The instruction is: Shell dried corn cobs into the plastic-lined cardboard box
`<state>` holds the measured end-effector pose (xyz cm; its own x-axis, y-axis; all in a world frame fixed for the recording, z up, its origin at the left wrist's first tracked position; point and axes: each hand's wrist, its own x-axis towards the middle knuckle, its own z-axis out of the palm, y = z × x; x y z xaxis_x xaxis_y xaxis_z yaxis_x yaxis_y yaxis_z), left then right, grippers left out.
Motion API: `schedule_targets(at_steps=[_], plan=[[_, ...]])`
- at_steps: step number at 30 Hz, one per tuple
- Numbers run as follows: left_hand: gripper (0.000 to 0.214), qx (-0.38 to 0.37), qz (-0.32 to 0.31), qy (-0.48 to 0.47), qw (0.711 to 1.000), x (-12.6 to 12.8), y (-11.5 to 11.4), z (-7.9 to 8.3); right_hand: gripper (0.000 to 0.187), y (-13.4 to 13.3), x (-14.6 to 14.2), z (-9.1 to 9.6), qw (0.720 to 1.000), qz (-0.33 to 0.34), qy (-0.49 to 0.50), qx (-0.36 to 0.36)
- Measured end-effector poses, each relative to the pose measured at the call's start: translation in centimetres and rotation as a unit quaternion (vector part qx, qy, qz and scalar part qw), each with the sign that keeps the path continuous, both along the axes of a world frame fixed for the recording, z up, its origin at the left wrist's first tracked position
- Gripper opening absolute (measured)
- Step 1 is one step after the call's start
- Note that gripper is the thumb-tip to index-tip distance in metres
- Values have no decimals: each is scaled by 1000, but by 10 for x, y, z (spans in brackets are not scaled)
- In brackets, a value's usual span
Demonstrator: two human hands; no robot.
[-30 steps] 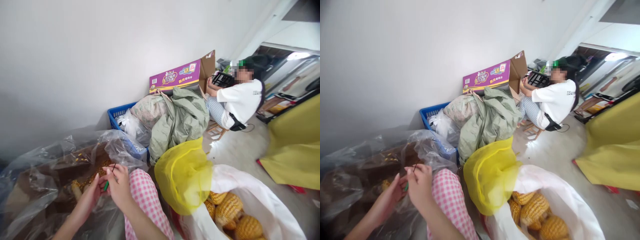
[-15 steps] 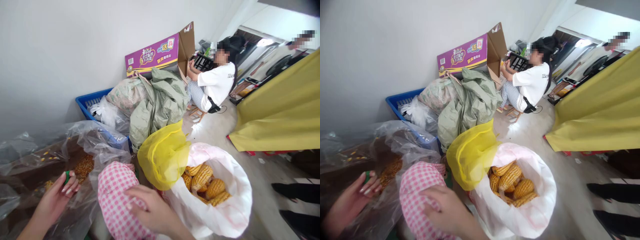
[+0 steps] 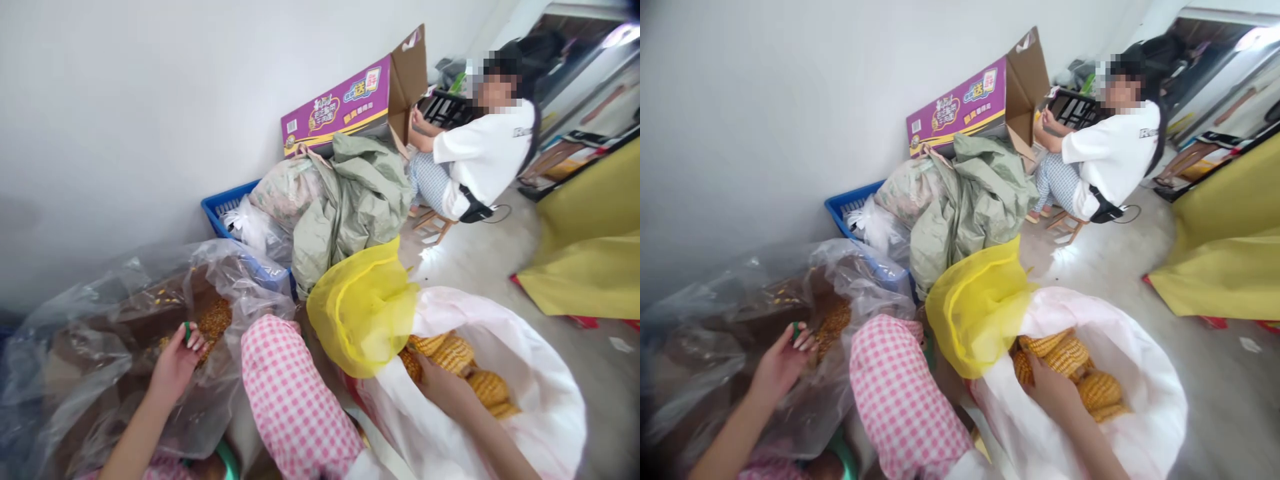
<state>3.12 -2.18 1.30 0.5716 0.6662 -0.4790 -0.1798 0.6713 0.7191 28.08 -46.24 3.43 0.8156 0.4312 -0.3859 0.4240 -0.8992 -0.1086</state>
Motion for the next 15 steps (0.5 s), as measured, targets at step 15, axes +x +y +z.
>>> schedule_targets(at_steps=[15], plan=[[31,247,-9,127,961,6,-27,16,42,142,-78,67,946,159,-120,256]])
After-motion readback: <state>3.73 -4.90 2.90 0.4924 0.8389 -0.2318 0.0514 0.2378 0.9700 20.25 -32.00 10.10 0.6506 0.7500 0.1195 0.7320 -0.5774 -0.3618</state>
